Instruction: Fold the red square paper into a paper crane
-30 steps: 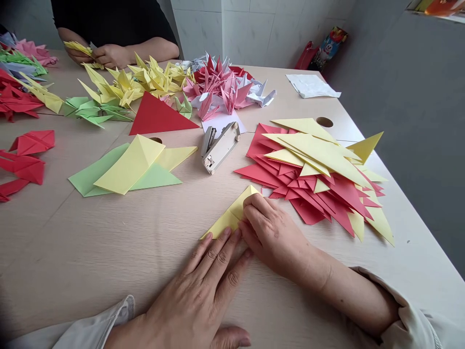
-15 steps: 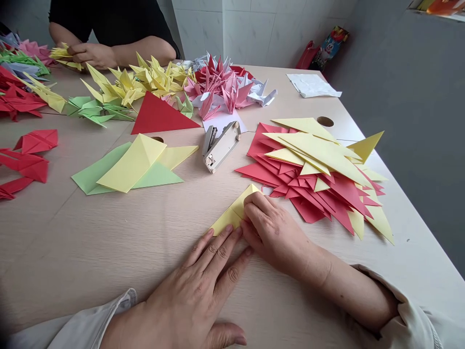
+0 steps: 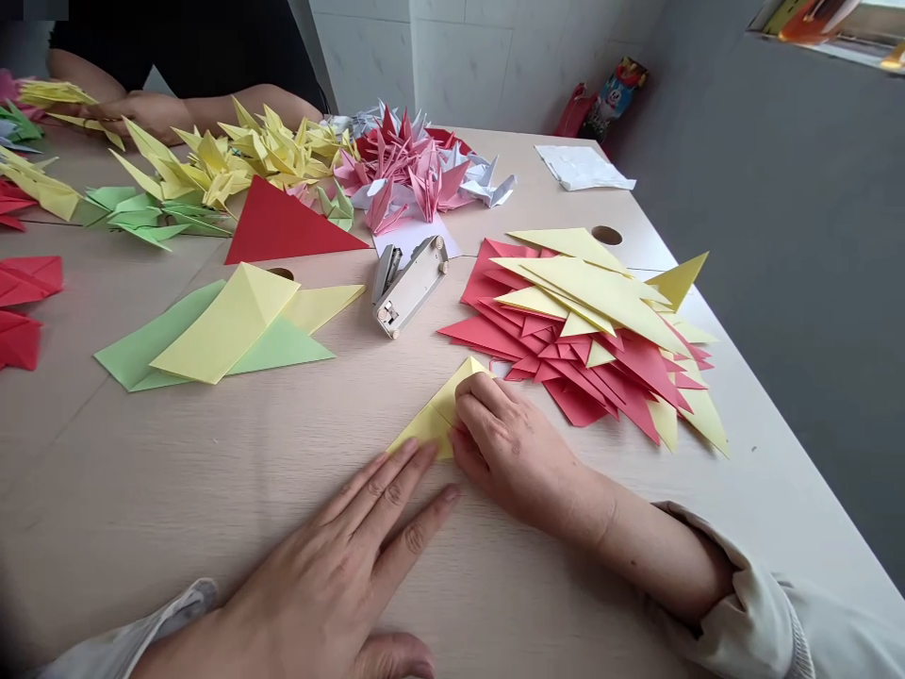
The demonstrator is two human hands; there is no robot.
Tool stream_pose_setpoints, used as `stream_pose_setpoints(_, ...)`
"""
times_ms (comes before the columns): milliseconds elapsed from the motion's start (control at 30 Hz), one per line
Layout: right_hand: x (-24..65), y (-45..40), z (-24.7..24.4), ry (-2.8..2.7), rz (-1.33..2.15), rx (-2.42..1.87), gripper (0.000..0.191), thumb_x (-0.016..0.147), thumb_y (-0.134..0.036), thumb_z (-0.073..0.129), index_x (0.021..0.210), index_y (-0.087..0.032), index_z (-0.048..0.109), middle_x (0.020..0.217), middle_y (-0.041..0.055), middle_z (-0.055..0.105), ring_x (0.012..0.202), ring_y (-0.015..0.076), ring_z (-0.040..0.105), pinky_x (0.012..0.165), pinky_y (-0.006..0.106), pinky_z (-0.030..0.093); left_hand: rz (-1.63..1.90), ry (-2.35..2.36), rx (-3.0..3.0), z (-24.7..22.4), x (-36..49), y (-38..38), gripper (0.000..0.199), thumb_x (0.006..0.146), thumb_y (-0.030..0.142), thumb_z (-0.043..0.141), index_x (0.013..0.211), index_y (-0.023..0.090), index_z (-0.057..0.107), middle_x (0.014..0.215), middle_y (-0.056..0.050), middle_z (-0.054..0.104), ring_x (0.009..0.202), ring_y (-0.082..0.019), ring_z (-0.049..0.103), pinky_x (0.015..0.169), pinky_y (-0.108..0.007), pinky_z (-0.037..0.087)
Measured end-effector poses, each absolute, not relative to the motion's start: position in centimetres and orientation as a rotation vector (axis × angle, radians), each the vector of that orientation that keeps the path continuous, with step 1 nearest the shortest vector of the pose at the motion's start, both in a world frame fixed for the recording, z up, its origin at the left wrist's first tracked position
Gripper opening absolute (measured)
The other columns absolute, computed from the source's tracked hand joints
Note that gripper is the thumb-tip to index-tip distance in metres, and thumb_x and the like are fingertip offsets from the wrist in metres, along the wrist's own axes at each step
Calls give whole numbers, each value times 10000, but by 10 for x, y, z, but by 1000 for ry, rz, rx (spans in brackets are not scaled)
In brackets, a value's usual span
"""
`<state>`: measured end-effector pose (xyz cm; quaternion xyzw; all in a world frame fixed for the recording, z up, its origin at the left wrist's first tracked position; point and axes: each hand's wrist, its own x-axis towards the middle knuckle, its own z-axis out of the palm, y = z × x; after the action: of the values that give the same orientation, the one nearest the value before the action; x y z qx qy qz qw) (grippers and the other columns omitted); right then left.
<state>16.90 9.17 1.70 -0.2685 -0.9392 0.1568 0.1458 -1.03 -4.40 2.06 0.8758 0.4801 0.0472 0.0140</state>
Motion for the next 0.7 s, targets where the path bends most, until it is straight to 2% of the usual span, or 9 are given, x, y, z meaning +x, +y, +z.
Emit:
stream_pose_setpoints(167, 170, 92, 14, -2710, 424, -767, 109, 870, -111, 447, 786, -168, 486, 867, 94, 522, 742, 188, 488, 668, 315, 437, 150, 1675, 2862, 19, -21, -61, 885, 781, 724, 467, 1407, 103, 399, 1367, -221, 525, 1317, -361, 417, 1080, -429, 241)
stream_pose_setpoints(233, 170, 93, 13, -2714, 411, -762, 107, 876, -114, 442, 796, -165, 491, 874, 98, 524, 750, 191, 494, 668, 317, 439, 139, 1705, 2885, 19, -21, -68, 779, 825, 615, 510, 1391, 89, 410, 1310, -237, 568, 1272, -369, 469, 1070, -433, 243)
stream_pose_setpoints(300, 170, 93, 13, -2716, 405, -764, 111, 880, -118, 441, 793, -161, 494, 871, 100, 525, 741, 190, 496, 661, 320, 440, 148, 1701, 2892, 20, -15, -71, 631, 865, 437, 524, 1395, 117, 403, 1278, -205, 603, 1242, -351, 505, 1066, -430, 243)
stream_pose_setpoints(367, 170, 93, 14, -2714, 405, -764, 121, 886, -124, 441, 783, -159, 494, 864, 100, 525, 725, 187, 495, 650, 320, 440, 188, 1658, 2901, 21, -7, -71, 569, 874, 331, 508, 1404, 155, 397, 1303, -161, 598, 1244, -324, 506, 1072, -423, 235)
stream_pose_setpoints(433, 170, 92, 14, -2710, 401, -758, 128, 892, -129, 441, 779, -157, 495, 862, 100, 528, 715, 184, 492, 641, 320, 439, 197, 1604, 2887, 20, 1, -66, 572, 890, 372, 490, 1412, 161, 392, 1357, -142, 559, 1264, -314, 486, 1081, -415, 224)
stream_pose_setpoints(467, 170, 92, 14, -2707, 397, -756, 130, 895, -132, 440, 779, -155, 496, 863, 102, 529, 714, 184, 491, 635, 320, 438, 198, 1600, 2871, 19, 4, -62, 615, 892, 446, 480, 1420, 146, 382, 1373, -153, 541, 1273, -323, 475, 1082, -419, 222)
stream_pose_setpoints(567, 170, 91, 13, -2696, 391, -751, 137, 902, -142, 438, 780, -152, 499, 871, 107, 532, 718, 187, 491, 622, 319, 438, 218, 1609, 2825, 14, 9, -52, 839, 850, 672, 399, 1440, 79, 333, 1386, -210, 508, 1300, -352, 439, 1086, -432, 205)
stream_pose_setpoints(700, 170, 90, 11, -2684, 380, -741, 139, 906, -136, 423, 791, -152, 499, 878, 111, 533, 730, 191, 493, 628, 321, 446, 208, 1583, 2795, 13, 7, -48, 907, 819, 724, 383, 1440, 64, 331, 1393, -221, 497, 1310, -361, 429, 1095, -441, 181)
